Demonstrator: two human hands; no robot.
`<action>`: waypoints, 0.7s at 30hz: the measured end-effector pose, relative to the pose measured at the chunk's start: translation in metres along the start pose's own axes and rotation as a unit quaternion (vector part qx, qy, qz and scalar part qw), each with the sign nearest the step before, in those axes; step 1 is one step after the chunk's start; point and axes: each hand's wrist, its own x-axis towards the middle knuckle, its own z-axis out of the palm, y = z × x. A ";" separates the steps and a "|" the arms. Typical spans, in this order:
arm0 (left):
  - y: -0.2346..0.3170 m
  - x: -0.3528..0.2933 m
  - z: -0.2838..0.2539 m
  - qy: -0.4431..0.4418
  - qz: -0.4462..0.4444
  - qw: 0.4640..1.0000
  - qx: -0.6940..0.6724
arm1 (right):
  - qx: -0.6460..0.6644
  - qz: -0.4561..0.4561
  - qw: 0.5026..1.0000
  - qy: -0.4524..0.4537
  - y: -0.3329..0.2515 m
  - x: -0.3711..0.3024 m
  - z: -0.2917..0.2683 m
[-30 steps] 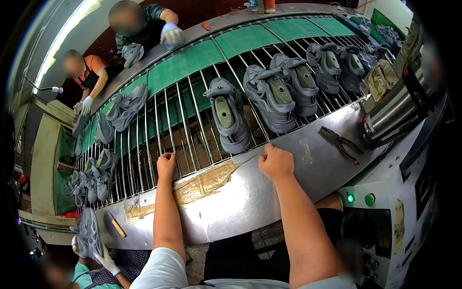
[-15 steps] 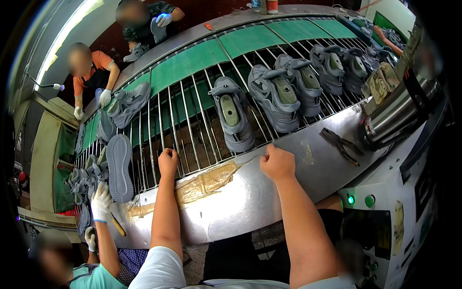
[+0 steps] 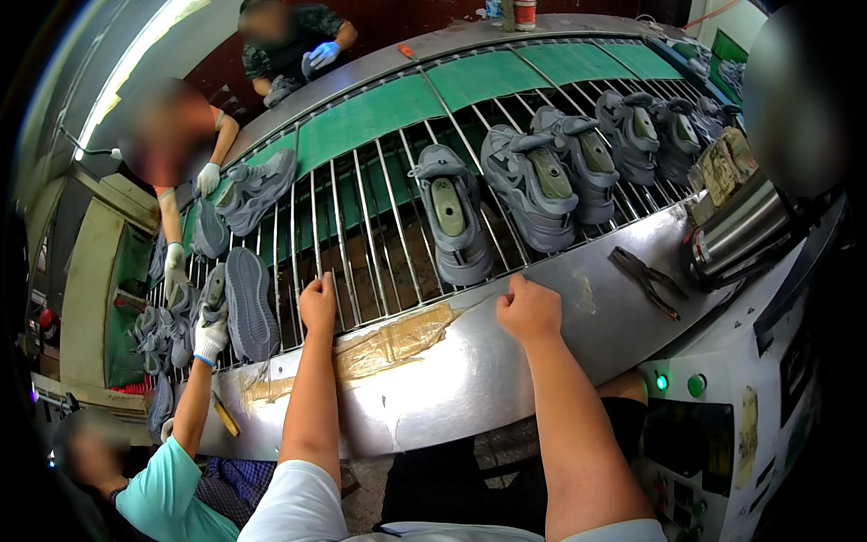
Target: The person picks up a shoe from the conveyor belt, places it onto a machine for pressing or lasting, operates the machine buttons to initiate the process, and then returns the shoe to the conveyor.
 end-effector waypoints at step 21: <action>-0.014 0.012 0.025 -0.164 0.001 0.986 -0.041 | -0.006 0.016 1.000 -0.015 -0.003 -0.001 0.001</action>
